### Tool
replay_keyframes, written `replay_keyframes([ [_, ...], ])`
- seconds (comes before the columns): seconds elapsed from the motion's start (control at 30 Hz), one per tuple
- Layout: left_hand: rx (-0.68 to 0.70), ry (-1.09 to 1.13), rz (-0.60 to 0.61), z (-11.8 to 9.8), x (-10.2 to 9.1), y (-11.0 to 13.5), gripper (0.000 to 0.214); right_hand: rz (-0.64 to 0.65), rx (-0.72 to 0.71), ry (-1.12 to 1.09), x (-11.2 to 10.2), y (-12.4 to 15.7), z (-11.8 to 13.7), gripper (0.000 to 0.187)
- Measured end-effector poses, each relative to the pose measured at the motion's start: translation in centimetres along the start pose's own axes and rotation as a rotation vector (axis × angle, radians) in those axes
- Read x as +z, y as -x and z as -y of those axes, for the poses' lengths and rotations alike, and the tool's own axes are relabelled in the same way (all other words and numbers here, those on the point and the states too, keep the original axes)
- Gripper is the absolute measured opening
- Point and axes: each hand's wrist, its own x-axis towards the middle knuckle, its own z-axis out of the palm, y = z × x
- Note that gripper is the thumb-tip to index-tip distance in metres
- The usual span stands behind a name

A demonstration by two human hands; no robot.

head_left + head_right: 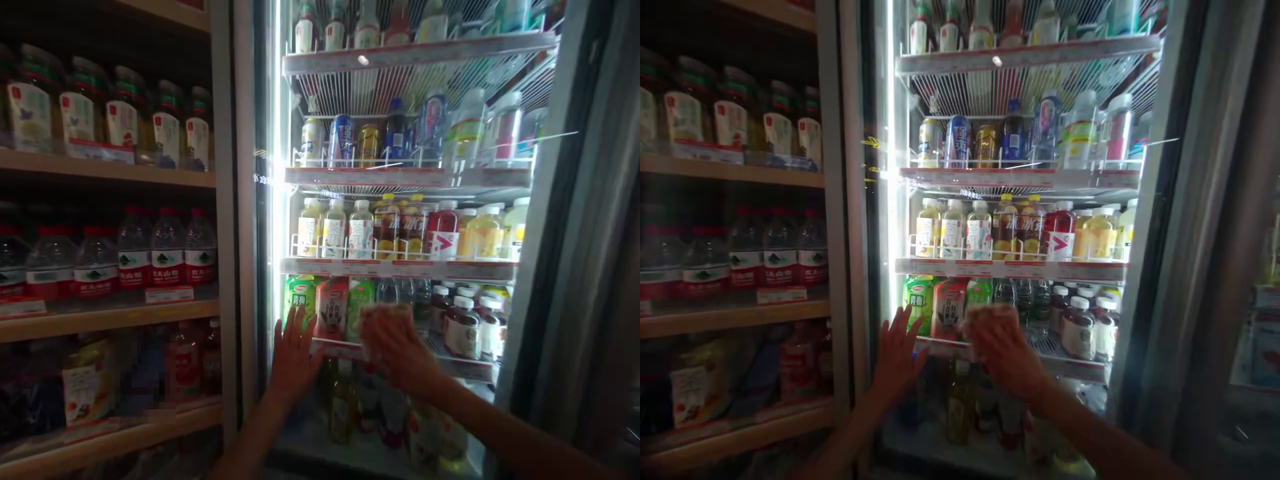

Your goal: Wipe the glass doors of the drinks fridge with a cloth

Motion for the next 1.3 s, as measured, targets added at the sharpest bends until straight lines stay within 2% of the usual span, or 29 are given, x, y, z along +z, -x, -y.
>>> replay_keyframes([
  [0.07,0.042,0.01,0.006,-1.0,0.1,-0.1,0.05,0.059,-0.118,-0.045,0.2,1.9,1.0,0.055],
  [0.1,0.057,0.013,0.006,-1.5,0.2,-0.1,0.05,0.059,-0.122,-0.053,0.1,2.4,1.1,0.053],
  [0.13,0.062,0.018,0.001,-1.9,0.3,-0.2,0.049,0.037,-0.075,-0.05,0.0,2.5,1.0,0.051],
  [0.27,0.048,0.071,-0.039,-3.6,0.7,-0.9,0.047,-0.126,0.289,0.028,-0.5,1.8,-0.9,0.044],
  [0.3,0.051,0.085,-0.04,-3.9,0.8,-1.1,0.047,-0.129,0.315,0.039,-0.5,2.0,-1.1,0.044],
  [0.33,0.054,0.097,-0.035,-4.2,0.9,-1.3,0.047,-0.11,0.288,0.041,-0.5,2.4,-1.2,0.044],
  [0.43,0.062,0.136,-0.038,-5.0,1.1,-2.0,0.05,-0.003,0.076,0.017,-0.7,4.2,-1.7,0.044],
  [0.47,0.065,0.149,-0.049,-5.3,1.1,-2.2,0.05,0.013,0.064,0.018,-0.9,4.5,-2.4,0.044],
  [0.5,0.066,0.162,-0.061,-5.6,1.1,-2.6,0.052,-0.001,0.11,0.032,-1.3,4.6,-3.3,0.045],
  [0.57,0.072,0.188,-0.084,-6.2,1.2,-3.2,0.054,-0.106,0.316,0.093,-1.9,4.6,-5.4,0.049],
  [0.63,0.073,0.208,-0.087,-6.9,1.3,-3.7,0.054,-0.202,0.491,0.16,-2.3,5.3,-6.4,0.055],
  [0.7,0.082,0.222,-0.082,-7.6,1.4,-3.7,0.054,-0.18,0.496,0.172,-2.1,7.6,-5.6,0.058],
  [0.8,0.109,0.232,-0.066,-8.2,1.8,-3.3,0.052,-0.005,0.341,0.113,-1.6,11.9,-3.5,0.058],
  [0.83,0.119,0.233,-0.065,-8.4,1.9,-3.2,0.051,0.013,0.326,0.113,-1.5,12.8,-3.4,0.059],
  [0.9,0.123,0.231,-0.064,-8.7,2.2,-3.1,0.049,-0.043,0.409,0.163,-1.8,13.5,-4.8,0.06],
  [0.97,0.117,0.227,-0.061,-9.1,2.4,-3.1,0.047,-0.155,0.588,0.246,-2.2,13.3,-6.7,0.062],
  [1.03,0.114,0.228,-0.058,-9.6,2.5,-3.0,0.046,-0.202,0.707,0.285,-2.1,13.5,-7.0,0.064],
  [1.1,0.124,0.233,-0.049,-9.8,2.6,-2.5,0.045,-0.132,0.674,0.256,-1.5,15.0,-5.0,0.066],
  [1.2,0.135,0.236,-0.019,-9.6,2.7,-1.3,0.045,0.036,0.48,0.17,-0.6,17.4,-1.0,0.065],
  [1.27,0.129,0.217,-0.01,-9.2,2.7,-0.7,0.045,0.059,0.422,0.138,-0.4,17.0,-0.5,0.06],
  [1.3,0.12,0.199,-0.011,-8.9,2.7,-0.5,0.045,0.025,0.437,0.136,-0.5,16.1,-1.0,0.059],
])
